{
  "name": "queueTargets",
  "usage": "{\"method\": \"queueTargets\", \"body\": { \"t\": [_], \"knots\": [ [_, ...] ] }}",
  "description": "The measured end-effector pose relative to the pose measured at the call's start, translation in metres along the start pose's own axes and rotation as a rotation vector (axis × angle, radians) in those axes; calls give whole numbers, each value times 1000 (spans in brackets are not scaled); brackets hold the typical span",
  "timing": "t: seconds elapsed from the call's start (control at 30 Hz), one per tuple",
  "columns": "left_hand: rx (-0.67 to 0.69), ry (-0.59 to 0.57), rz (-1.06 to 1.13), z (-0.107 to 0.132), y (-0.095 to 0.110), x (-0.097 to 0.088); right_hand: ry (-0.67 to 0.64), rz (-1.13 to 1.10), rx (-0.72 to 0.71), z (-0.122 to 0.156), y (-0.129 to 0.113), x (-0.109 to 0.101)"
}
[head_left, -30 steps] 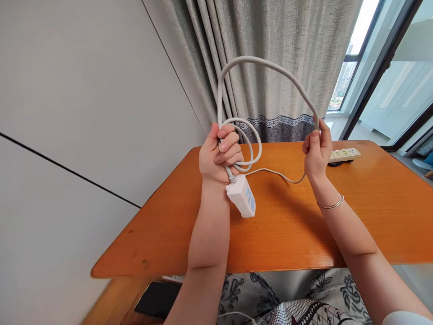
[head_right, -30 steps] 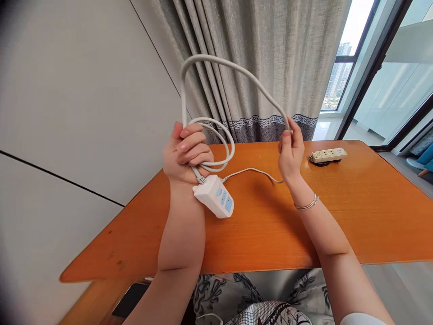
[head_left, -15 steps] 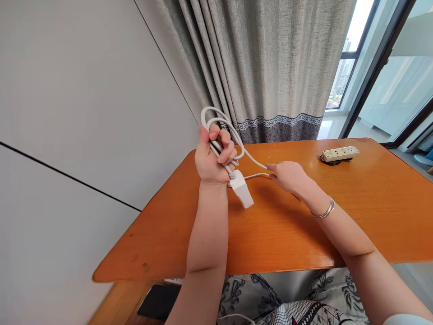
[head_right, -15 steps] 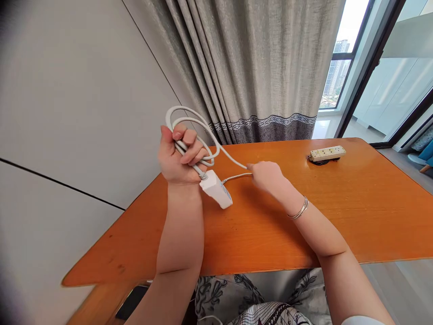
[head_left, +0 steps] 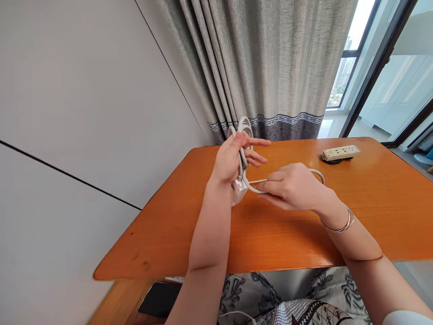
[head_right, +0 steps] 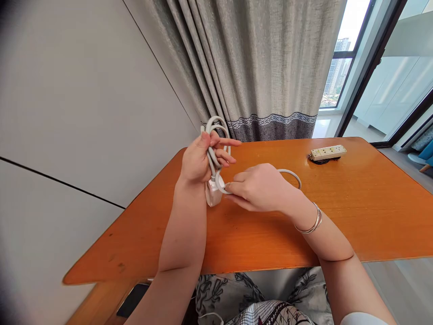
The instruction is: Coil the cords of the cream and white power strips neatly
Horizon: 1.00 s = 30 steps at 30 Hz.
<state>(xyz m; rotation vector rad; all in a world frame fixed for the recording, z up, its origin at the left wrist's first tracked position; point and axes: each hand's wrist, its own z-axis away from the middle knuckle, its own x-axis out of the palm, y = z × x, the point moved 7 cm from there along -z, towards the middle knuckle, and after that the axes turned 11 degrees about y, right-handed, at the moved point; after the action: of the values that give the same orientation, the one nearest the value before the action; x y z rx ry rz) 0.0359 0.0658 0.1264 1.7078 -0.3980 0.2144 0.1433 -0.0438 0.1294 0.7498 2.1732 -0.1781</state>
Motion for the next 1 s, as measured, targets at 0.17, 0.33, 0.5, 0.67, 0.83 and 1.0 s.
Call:
{"method": "queueTargets", "body": {
  "t": [0.17, 0.33, 0.5, 0.67, 0.83, 1.0],
  "knots": [
    [-161, -261, -109, 15, -17, 19, 431, -44, -1, 7, 23, -29],
    [-305, -604, -53, 35, -38, 43, 583, -21, 194, 11, 60, -32],
    [-392, -695, 59, 37, -50, 51, 329, -323, 373, 11, 78, -5],
    [-328, -653, 76, 26, -51, 48, 264, -505, 533, 12, 84, 4],
    [-289, -520, -4, 15, -55, 46, 378, -547, 611, 13, 92, 5],
    [-268, -419, -25, 6, -57, 44, 433, -581, 630, 14, 97, 6]
  ]
}}
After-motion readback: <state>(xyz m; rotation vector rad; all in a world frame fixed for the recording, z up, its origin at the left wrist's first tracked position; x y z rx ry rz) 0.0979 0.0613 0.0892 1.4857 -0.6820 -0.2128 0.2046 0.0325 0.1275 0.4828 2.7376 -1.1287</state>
